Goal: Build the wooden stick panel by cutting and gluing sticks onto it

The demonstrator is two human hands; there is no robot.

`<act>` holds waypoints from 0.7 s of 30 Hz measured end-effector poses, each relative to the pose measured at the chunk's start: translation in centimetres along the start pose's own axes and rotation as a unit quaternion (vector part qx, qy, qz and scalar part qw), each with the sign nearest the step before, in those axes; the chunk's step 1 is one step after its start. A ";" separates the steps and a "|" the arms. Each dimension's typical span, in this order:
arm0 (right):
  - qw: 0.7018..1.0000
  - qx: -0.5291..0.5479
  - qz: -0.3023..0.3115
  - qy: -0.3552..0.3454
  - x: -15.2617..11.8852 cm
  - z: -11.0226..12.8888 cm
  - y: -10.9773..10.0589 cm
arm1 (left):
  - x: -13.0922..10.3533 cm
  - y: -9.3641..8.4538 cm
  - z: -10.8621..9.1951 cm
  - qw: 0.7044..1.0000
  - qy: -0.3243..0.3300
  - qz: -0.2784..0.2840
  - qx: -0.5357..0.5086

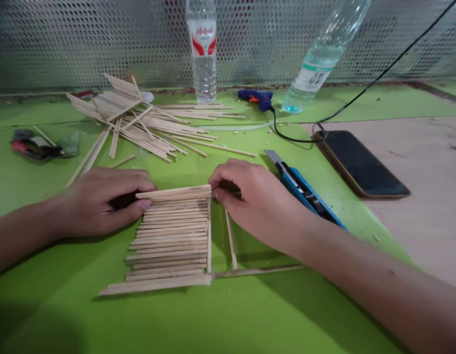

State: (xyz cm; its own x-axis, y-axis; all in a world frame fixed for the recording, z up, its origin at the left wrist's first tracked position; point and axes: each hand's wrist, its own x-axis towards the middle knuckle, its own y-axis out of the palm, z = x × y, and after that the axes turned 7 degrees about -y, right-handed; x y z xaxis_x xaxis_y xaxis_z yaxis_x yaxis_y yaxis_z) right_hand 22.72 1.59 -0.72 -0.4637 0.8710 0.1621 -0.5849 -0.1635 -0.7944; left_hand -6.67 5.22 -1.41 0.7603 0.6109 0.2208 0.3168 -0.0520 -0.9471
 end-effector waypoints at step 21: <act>0.995 0.062 0.051 0.066 1.8 -0.9 -0.8 | 0.1 0.0 -0.1 0.996 -0.065 0.060 0.001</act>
State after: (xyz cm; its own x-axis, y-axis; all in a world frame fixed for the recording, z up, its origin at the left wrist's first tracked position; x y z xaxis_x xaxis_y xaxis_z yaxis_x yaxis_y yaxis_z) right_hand 22.91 3.73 -0.28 -0.4393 0.8983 -0.0005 -0.6200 -0.3036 -0.7235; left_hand -6.50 5.19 -1.31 0.7127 0.6975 0.0749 0.2268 -0.1281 -0.9655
